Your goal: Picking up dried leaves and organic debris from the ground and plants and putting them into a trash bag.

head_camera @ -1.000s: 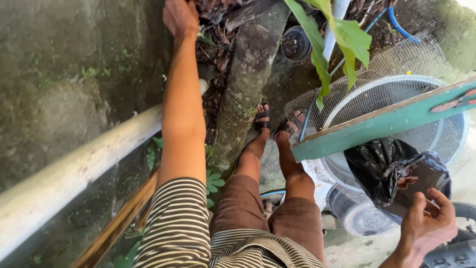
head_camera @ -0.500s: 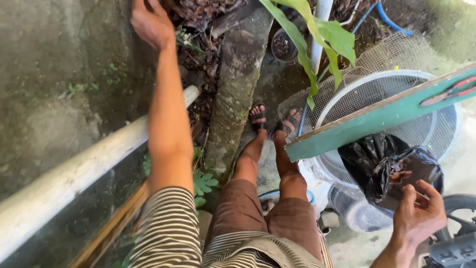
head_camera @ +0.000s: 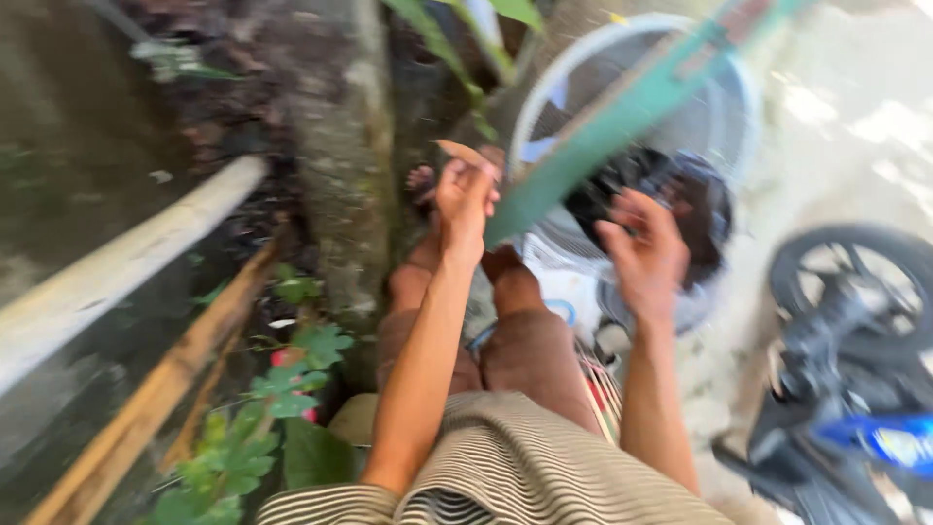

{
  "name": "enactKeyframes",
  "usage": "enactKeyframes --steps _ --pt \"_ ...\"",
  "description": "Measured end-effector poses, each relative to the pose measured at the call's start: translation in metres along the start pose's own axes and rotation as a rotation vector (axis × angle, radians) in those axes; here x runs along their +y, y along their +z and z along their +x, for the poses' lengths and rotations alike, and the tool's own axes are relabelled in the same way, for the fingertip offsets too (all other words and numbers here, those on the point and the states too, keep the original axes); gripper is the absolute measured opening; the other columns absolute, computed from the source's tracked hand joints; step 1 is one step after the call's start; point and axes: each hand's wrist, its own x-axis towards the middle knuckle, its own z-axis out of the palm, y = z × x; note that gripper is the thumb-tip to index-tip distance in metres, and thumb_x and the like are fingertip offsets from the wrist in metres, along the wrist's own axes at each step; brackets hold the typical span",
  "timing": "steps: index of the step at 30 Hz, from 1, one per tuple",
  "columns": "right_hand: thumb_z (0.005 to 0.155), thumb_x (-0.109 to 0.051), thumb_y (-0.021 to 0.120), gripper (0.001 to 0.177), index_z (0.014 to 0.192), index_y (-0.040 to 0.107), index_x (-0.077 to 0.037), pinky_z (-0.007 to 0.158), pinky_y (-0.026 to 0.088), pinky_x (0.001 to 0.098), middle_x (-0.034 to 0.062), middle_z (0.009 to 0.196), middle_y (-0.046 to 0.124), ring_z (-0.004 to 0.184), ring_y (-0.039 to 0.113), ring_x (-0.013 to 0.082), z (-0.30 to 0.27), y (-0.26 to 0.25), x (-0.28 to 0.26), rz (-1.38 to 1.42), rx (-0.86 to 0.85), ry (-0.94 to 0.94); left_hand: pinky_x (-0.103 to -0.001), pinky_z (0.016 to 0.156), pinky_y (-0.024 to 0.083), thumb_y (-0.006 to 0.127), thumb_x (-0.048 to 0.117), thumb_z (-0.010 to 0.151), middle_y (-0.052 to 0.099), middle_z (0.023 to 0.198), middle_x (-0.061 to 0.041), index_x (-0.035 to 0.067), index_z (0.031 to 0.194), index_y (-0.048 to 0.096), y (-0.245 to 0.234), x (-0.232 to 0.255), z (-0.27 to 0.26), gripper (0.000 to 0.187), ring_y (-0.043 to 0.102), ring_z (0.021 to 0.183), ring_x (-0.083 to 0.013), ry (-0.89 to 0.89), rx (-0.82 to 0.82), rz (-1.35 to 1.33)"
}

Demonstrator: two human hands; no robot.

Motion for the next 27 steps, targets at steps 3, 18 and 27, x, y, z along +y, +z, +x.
enactKeyframes --steps 3,18,27 --pt "0.087 -0.006 0.081 0.059 0.140 0.056 -0.004 0.077 0.058 0.0250 0.0055 0.124 0.066 0.105 0.065 0.0130 0.004 0.000 -0.012 0.062 -0.096 0.017 -0.021 0.048 0.042 0.072 0.010 0.092 0.069 0.085 -0.002 0.007 0.107 0.062 0.031 -0.052 -0.043 0.019 0.058 0.061 -0.0059 -0.094 -0.204 0.120" --pt "0.099 -0.001 0.068 0.015 0.113 0.073 -0.003 0.067 0.052 0.0241 0.0031 0.098 0.074 0.082 0.068 0.0096 -0.008 -0.082 0.062 -0.010 0.145 0.143 -0.030 0.069 0.057 0.083 0.020 0.079 0.076 0.108 -0.008 0.006 0.123 0.068 0.083 -0.068 -0.133 0.049 0.069 0.078 -0.0132 0.151 -0.662 0.714" --pt "0.087 -0.031 0.085 0.046 0.124 0.075 -0.006 0.081 0.054 0.0494 0.0199 0.105 0.075 0.095 0.071 0.0385 0.021 -0.083 0.100 -0.892 0.126 0.018 -0.031 0.066 0.055 0.079 0.021 0.084 0.071 0.081 -0.009 0.007 0.124 0.066 -0.010 -0.062 -0.073 0.044 0.066 0.072 -0.0116 0.177 -0.366 0.649"
